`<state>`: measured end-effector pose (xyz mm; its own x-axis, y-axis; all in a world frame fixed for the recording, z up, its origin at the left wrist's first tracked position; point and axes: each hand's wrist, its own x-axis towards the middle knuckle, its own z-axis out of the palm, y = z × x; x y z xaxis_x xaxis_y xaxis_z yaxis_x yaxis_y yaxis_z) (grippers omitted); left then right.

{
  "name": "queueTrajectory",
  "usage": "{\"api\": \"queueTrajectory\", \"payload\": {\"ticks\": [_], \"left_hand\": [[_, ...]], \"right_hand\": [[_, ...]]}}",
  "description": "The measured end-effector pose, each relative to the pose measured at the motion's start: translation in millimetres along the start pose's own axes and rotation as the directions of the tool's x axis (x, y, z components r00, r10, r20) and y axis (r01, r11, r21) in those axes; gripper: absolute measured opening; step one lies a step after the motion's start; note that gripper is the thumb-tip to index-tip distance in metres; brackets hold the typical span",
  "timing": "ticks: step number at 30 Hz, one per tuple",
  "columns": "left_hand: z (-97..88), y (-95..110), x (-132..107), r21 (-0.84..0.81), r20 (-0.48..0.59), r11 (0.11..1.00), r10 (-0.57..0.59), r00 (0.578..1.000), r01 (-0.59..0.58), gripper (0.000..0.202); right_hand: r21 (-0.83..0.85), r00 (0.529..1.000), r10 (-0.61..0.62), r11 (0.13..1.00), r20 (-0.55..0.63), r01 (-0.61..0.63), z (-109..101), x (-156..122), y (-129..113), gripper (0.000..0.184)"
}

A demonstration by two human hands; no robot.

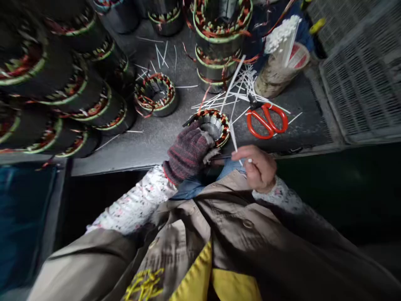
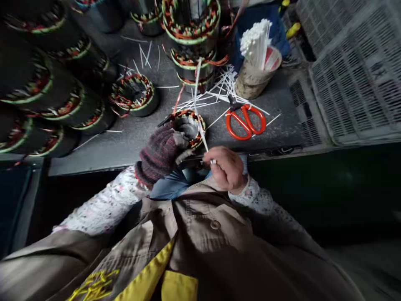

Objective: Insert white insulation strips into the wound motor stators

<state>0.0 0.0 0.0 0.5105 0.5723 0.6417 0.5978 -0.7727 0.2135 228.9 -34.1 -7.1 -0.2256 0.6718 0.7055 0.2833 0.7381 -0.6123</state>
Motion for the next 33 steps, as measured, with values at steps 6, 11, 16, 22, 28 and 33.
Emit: {"api": "queueTrajectory", "payload": {"ticks": [6, 11, 16, 22, 28, 33], "left_hand": [[8.4, 17.6, -11.1, -0.145, -0.061, 0.963, -0.24, 0.969, 0.229, 0.041], [3.0, 14.4, -10.4, -0.129, -0.004, 0.971, -0.204, 0.979, 0.202, 0.051], [-3.5, 16.3, -9.9, 0.09, 0.029, 0.988, -0.128, 0.991, 0.125, 0.071], [0.8, 14.2, -7.8, 0.089, 0.054, 0.983, -0.168, 0.984, 0.163, 0.073], [7.2, 12.9, -8.1, 0.122, 0.045, 0.973, -0.201, 0.979, 0.194, 0.072], [7.4, 12.9, -9.1, 0.111, -0.025, 0.981, -0.159, 0.987, 0.161, 0.072]], "right_hand": [[0.024, 0.976, 0.175, 0.983, 0.129, -0.179, -6.4, -12.1, -23.6, 0.025], [0.019, 0.949, 0.256, 0.964, 0.187, -0.264, -8.7, -2.9, -31.6, 0.028], [0.031, 0.914, 0.364, 0.926, 0.18, -0.376, -3.2, -2.4, -29.2, 0.03], [0.099, 0.931, 0.357, 0.926, 0.07, -0.363, -1.9, -3.5, -31.5, 0.031], [0.107, 0.913, 0.4, 0.907, 0.085, -0.408, -2.7, -4.7, -28.2, 0.034], [0.148, 0.89, 0.451, 0.878, 0.065, -0.455, 22.2, 3.1, -12.0, 0.041]]}}
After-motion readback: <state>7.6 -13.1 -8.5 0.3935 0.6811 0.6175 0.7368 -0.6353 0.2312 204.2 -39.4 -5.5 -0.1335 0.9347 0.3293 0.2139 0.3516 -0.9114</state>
